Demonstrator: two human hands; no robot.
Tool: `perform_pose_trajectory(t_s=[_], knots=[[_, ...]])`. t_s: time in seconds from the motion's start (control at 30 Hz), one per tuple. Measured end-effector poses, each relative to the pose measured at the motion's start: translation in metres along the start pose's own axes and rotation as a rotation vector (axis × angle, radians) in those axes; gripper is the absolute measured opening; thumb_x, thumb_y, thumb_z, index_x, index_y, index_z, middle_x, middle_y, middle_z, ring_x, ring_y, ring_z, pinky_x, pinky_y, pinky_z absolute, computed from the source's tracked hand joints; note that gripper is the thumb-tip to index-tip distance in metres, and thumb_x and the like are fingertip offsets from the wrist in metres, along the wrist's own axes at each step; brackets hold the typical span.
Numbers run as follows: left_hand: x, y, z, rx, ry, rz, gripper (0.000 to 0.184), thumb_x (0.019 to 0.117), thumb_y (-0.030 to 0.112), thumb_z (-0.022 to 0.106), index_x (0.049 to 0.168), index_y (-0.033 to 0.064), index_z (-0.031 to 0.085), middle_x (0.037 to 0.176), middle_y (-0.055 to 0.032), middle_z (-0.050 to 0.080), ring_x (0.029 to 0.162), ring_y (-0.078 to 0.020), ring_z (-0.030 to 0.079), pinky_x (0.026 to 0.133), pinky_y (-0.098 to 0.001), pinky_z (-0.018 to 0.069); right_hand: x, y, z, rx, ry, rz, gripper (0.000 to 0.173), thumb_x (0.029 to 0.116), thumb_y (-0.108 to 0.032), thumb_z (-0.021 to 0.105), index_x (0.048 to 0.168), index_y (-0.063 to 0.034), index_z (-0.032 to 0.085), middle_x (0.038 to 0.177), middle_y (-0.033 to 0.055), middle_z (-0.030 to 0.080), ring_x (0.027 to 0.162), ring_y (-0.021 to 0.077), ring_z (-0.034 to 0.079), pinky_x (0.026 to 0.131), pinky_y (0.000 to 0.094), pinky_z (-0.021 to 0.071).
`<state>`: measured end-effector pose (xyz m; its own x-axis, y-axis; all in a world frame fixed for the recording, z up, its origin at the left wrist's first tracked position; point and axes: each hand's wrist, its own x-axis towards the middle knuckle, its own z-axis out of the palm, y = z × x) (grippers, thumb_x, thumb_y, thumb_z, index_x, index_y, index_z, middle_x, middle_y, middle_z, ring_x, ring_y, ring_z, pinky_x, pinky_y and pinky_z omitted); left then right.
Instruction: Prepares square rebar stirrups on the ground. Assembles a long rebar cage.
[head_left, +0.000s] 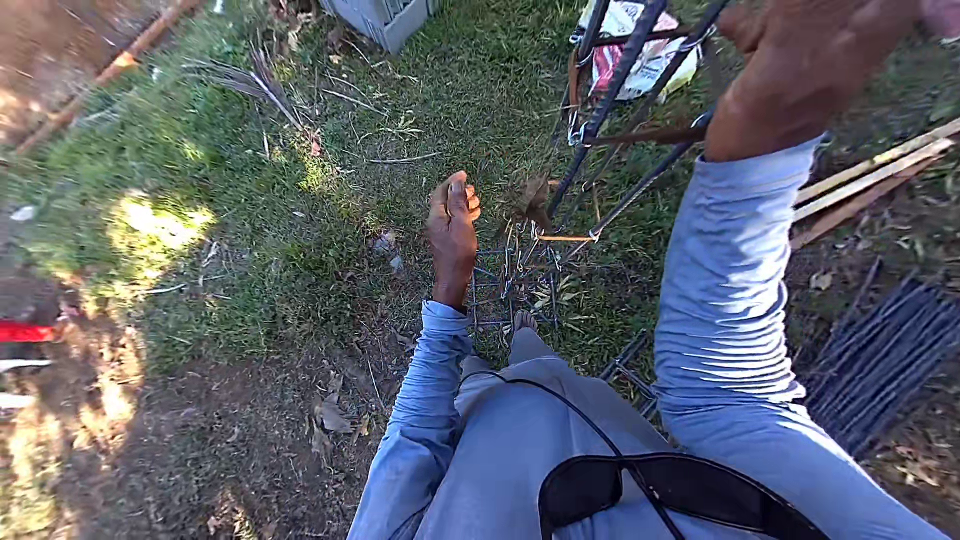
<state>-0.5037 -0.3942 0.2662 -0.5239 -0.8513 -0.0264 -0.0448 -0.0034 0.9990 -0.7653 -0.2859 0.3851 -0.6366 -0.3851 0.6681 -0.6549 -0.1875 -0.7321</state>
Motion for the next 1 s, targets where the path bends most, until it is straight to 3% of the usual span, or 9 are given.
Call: perform_pose_trajectory(t_s=[0.07, 0.2, 0.37, 0.47, 0.57, 0.67, 0.77, 0.9, 1.0], knots=[[-0.009, 0.001, 0.009, -0.009, -0.100, 0.002, 0.048, 0.1089, 0.052, 0.037, 0.151, 0.0320, 0.048, 0.135, -0.0030, 0.065, 0.108, -0.0280, 0.068, 0.082, -0.0485, 0.0599, 0.004, 0.005, -0.005, 0.014, -0.009, -0.023, 0.042, 0.1093, -0.038, 0.043, 0.116, 0.0001, 0.059, 0.099, 0.0089, 0.065, 0.091, 0.0178, 0.067, 0.088, 0.0457, 0.0600], [-0.007, 0.016, 0.045, 0.023, -0.274, 0.137, 0.072, 0.0971, 0.060, 0.058, 0.158, 0.0238, 0.041, 0.151, -0.0038, 0.052, 0.121, -0.0262, 0.060, 0.087, -0.0437, 0.0572, 0.010, 0.011, -0.016, -0.011, -0.021, -0.008, 0.046, 0.1100, -0.037, 0.042, 0.128, 0.0032, 0.056, 0.093, 0.0059, 0.064, 0.082, 0.0141, 0.066, 0.084, 0.0410, 0.0597], [0.005, 0.017, 0.075, 0.001, -0.416, 0.160, 0.046, 0.1021, 0.028, 0.065, 0.145, 0.0133, 0.056, 0.112, -0.0109, 0.071, 0.085, -0.0212, 0.069, 0.069, -0.0356, 0.0615, 0.016, 0.028, -0.031, 0.022, -0.025, 0.000, 0.051, 0.1101, -0.037, 0.044, 0.139, 0.0042, 0.051, 0.107, 0.0114, 0.068, 0.093, 0.0188, 0.069, 0.088, 0.0444, 0.0606], [0.013, 0.002, 0.076, -0.052, -0.337, 0.240, 0.023, 0.1049, 0.024, 0.060, 0.113, 0.0060, 0.071, 0.096, -0.0091, 0.070, 0.073, -0.0166, 0.064, 0.060, -0.0303, 0.0563, 0.019, 0.031, -0.036, 0.043, -0.032, -0.023, 0.050, 0.1097, -0.035, 0.043, 0.137, 0.0051, 0.051, 0.106, 0.0118, 0.066, 0.094, 0.0185, 0.067, 0.088, 0.0436, 0.0593], [0.020, 0.000, 0.069, -0.160, -0.316, 0.224, 0.021, 0.1050, 0.021, 0.059, 0.107, 0.0028, 0.068, 0.075, -0.0095, 0.062, 0.058, -0.0161, 0.058, 0.053, -0.0291, 0.0544, 0.019, 0.033, -0.041, 0.045, -0.033, -0.003, 0.053, 0.1099, -0.037, 0.042, 0.142, 0.0052, 0.047, 0.105, 0.0091, 0.067, 0.092, 0.0155, 0.067, 0.087, 0.0402, 0.0603], [0.019, 0.012, 0.055, -0.224, -0.209, 0.118, 0.019, 0.1071, 0.023, 0.055, 0.112, 0.0074, 0.065, 0.062, -0.0092, 0.051, 0.041, -0.0147, 0.044, 0.036, -0.0246, 0.0415, 0.017, 0.032, -0.043, 0.055, -0.021, -0.001, 0.053, 0.1097, -0.037, 0.043, 0.142, 0.0046, 0.048, 0.104, 0.0084, 0.066, 0.093, 0.0162, 0.067, 0.088, 0.0418, 0.0605], [0.012, 0.000, 0.020, -0.188, -0.024, 0.088, 0.017, 0.1077, 0.032, 0.052, 0.111, 0.0177, 0.062, 0.058, -0.0025, 0.041, 0.038, -0.0095, 0.031, 0.034, -0.0206, 0.0294, 0.013, 0.030, -0.045, 0.081, -0.019, -0.016, 0.049, 0.1103, -0.035, 0.044, 0.137, 0.0047, 0.053, 0.122, 0.0161, 0.066, 0.108, 0.0245, 0.068, 0.095, 0.0484, 0.0595], [-0.005, -0.047, -0.057, -0.012, 0.305, 0.004, 0.017, 0.1054, 0.041, 0.056, 0.109, 0.0260, 0.064, 0.066, 0.0029, 0.045, 0.041, -0.0073, 0.030, 0.036, -0.0200, 0.0290, 0.008, 0.024, -0.046, 0.015, -0.007, -0.005, 0.049, 0.1098, -0.037, 0.042, 0.133, 0.0043, 0.055, 0.107, 0.0098, 0.068, 0.092, 0.0163, 0.068, 0.086, 0.0419, 0.0600], [-0.025, -0.083, -0.105, 0.267, 0.513, -0.251, 0.032, 0.1013, 0.054, 0.058, 0.114, 0.0256, 0.065, 0.075, 0.0012, 0.056, 0.048, -0.0108, 0.042, 0.042, -0.0268, 0.0379, 0.005, 0.024, -0.049, 0.089, -0.020, -0.006, 0.038, 0.1099, -0.030, 0.042, 0.118, 0.0041, 0.057, 0.104, 0.0132, 0.066, 0.099, 0.0243, 0.068, 0.097, 0.0543, 0.0578]])
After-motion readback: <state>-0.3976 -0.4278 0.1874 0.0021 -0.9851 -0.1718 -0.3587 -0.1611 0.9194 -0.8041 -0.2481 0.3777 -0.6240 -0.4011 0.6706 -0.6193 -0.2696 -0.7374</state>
